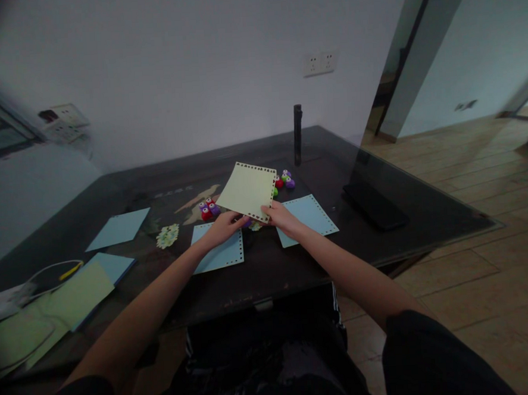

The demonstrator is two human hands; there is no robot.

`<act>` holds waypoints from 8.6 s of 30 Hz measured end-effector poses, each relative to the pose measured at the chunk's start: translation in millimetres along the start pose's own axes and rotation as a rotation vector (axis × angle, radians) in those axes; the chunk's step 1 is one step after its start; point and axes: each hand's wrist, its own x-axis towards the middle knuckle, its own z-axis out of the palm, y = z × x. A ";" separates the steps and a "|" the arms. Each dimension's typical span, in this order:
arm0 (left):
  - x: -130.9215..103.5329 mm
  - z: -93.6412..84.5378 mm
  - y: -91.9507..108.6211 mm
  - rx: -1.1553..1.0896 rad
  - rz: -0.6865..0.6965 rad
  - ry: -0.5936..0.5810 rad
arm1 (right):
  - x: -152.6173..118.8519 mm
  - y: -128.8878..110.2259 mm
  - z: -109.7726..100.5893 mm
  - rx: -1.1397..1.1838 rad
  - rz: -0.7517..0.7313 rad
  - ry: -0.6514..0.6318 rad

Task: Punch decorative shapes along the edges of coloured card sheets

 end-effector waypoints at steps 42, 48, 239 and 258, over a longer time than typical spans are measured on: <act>124.0 35.6 3.3 0.298 -0.302 0.123 | -31.7 -44.9 -91.7 0.092 -0.352 0.491; 140.5 44.0 8.1 0.339 -0.330 0.119 | -32.8 -45.4 -90.8 0.071 -0.351 0.492; -70.2 -83.6 -66.5 0.311 -0.249 0.242 | -10.8 -59.6 -16.2 -1.157 -0.481 -0.082; -75.4 -70.3 -72.6 0.481 -0.170 0.046 | 29.4 6.2 54.3 -1.682 -0.561 -0.191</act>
